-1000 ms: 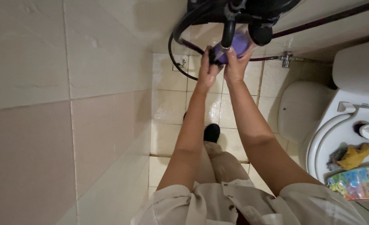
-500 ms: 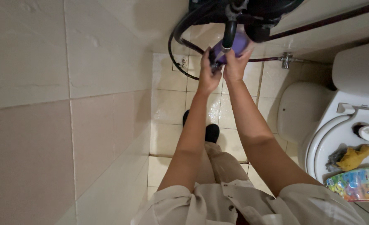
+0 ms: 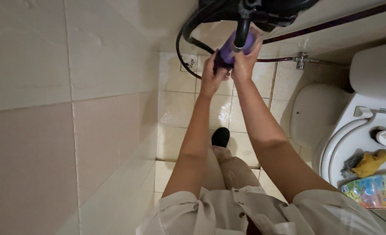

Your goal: The person scrubs a soap dispenser container with a yellow sponge and soapy water, rinses it under a faucet, and then attaches the container back into the wall-mounted dispenser unit.

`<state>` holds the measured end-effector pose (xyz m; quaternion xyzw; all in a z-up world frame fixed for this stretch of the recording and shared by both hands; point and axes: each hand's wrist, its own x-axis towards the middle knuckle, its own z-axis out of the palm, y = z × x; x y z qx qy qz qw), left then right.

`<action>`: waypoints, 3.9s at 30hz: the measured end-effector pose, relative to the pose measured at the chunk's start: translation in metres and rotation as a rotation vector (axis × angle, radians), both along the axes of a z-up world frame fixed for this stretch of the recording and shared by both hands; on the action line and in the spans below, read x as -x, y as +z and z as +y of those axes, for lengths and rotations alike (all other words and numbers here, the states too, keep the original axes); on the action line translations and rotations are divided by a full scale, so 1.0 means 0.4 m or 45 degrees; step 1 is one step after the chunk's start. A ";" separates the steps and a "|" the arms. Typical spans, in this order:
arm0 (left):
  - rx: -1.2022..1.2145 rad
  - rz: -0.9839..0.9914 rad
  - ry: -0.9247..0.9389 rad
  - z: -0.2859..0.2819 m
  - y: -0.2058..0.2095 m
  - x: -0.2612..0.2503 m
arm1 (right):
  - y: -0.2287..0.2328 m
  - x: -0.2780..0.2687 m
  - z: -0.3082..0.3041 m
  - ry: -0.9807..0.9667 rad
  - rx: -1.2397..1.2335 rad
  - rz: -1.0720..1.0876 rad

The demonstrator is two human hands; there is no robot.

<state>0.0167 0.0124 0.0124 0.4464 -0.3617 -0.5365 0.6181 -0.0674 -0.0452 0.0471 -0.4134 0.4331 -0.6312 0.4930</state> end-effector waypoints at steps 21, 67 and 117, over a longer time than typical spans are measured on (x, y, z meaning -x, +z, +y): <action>-0.022 0.566 -0.039 0.030 -0.024 0.070 | -0.040 0.056 -0.044 -0.409 -0.163 -0.392; 0.258 -0.108 -0.474 -0.047 0.199 0.499 | 0.018 0.492 0.244 -0.482 0.007 0.482; 0.113 -0.046 -0.525 0.210 0.369 1.142 | 0.351 0.981 0.556 -1.456 0.086 0.880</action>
